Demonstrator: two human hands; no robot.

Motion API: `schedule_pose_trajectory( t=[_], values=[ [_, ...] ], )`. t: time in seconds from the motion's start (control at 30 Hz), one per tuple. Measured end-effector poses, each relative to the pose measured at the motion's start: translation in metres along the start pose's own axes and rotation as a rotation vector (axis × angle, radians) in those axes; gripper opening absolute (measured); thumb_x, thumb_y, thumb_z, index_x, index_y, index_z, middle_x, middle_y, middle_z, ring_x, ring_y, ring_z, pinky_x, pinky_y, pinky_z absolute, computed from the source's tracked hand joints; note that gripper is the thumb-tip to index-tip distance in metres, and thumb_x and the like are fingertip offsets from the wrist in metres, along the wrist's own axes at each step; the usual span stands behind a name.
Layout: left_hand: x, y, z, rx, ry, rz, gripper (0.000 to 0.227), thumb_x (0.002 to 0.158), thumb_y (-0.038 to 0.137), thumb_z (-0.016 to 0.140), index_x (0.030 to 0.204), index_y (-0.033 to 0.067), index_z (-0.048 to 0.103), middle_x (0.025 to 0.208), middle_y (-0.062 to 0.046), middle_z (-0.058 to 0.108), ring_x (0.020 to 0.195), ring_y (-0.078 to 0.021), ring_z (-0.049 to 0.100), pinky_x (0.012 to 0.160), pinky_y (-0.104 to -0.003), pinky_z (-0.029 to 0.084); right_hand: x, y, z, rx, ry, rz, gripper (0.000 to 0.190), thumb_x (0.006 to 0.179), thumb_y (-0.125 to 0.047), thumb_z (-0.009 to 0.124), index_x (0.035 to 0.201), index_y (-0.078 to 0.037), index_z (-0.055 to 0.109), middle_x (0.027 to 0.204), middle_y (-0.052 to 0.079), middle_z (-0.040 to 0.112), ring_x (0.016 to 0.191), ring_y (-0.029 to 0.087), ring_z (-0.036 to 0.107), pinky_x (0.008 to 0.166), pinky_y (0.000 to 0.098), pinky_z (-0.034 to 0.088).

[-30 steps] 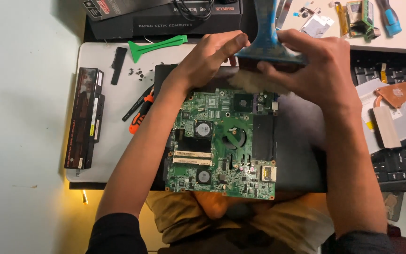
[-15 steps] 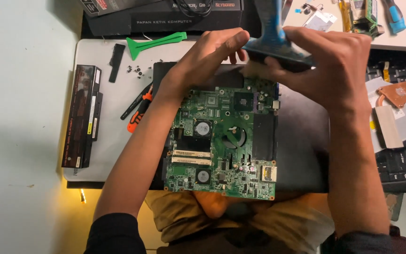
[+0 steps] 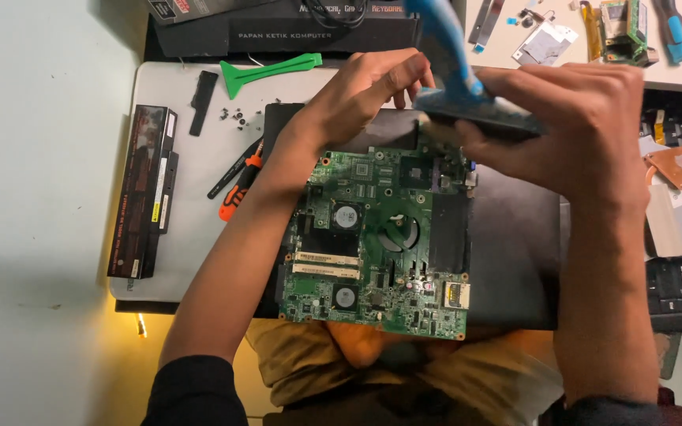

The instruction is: The person uses a screwdriver to remove a component from a laptop motherboard, then uses a brush to clean dust from the board's surface and components.

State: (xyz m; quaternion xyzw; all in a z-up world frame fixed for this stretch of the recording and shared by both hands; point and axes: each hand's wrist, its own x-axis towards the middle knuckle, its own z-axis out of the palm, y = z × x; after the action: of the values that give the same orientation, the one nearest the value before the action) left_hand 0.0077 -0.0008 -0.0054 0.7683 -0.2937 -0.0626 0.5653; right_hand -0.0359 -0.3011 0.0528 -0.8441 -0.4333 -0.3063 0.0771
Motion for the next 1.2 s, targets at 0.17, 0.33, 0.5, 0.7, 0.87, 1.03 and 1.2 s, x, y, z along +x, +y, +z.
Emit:
schedule_pose_trajectory(
  t=[0.17,0.33,0.5,0.7,0.87,1.03,1.2],
  values=[
    [0.001,-0.014,0.000,0.052,-0.009,0.088,0.085,0.113,0.082,0.036,0.128,0.0117,0.082,0.104,-0.001,0.072,0.095,-0.0150,0.061,0.084,-0.036,0.045,0.006,-0.013,0.015,-0.018,0.016,0.014,0.023,0.126,-0.040,0.103,0.139,-0.025,0.092,0.119,-0.008,0.092,0.100,0.018,0.089,0.075,0.0359,0.057],
    [-0.004,0.019,0.000,-0.007,0.004,-0.024,0.081,0.106,0.086,0.035,0.107,0.0140,0.073,0.105,-0.003,0.075,0.089,-0.0162,0.070,0.090,-0.034,0.054,-0.016,0.011,0.006,0.244,-0.019,0.150,0.032,0.117,-0.023,0.111,0.133,-0.004,0.091,0.100,0.009,0.077,0.082,0.024,0.067,0.082,0.0437,0.053],
    [-0.003,0.023,0.000,0.003,-0.009,-0.013,0.073,0.109,0.082,0.032,0.101,0.0158,0.060,0.099,0.002,0.063,0.096,-0.0131,0.057,0.090,-0.032,0.044,-0.002,-0.001,0.022,0.076,0.041,0.084,0.031,0.122,-0.032,0.108,0.143,-0.014,0.095,0.108,0.005,0.090,0.093,0.023,0.086,0.080,0.0405,0.057],
    [-0.004,0.025,0.000,0.012,-0.003,-0.086,0.083,0.101,0.090,0.031,0.104,0.0156,0.070,0.105,0.000,0.074,0.096,-0.0127,0.067,0.090,-0.033,0.056,-0.007,0.003,0.018,0.210,0.023,0.108,0.034,0.116,-0.021,0.111,0.140,-0.003,0.093,0.121,0.013,0.093,0.102,0.027,0.087,0.086,0.0431,0.061],
    [-0.002,0.022,0.001,-0.003,-0.004,0.049,0.080,0.108,0.086,0.030,0.104,0.0136,0.064,0.102,-0.004,0.077,0.093,-0.0168,0.068,0.089,-0.034,0.053,-0.002,0.004,0.022,-0.130,0.092,0.030,0.027,0.128,-0.042,0.106,0.145,-0.022,0.097,0.118,-0.002,0.096,0.094,0.016,0.086,0.077,0.0343,0.057],
    [-0.006,0.031,-0.001,0.016,0.018,-0.100,0.084,0.099,0.090,0.031,0.105,0.0169,0.071,0.111,0.001,0.075,0.105,-0.0155,0.064,0.099,-0.035,0.046,-0.004,-0.003,0.019,0.303,-0.037,0.188,0.032,0.113,-0.018,0.111,0.133,-0.004,0.091,0.101,0.007,0.081,0.089,0.014,0.073,0.081,0.0373,0.053],
    [-0.005,0.033,-0.001,-0.018,-0.008,-0.060,0.080,0.100,0.090,0.031,0.096,0.0173,0.064,0.095,0.001,0.071,0.093,-0.0128,0.066,0.089,-0.031,0.049,-0.007,0.007,0.029,0.036,0.087,0.089,0.033,0.121,-0.029,0.108,0.144,-0.009,0.096,0.116,0.009,0.094,0.097,0.025,0.088,0.080,0.0421,0.058]
  ],
)
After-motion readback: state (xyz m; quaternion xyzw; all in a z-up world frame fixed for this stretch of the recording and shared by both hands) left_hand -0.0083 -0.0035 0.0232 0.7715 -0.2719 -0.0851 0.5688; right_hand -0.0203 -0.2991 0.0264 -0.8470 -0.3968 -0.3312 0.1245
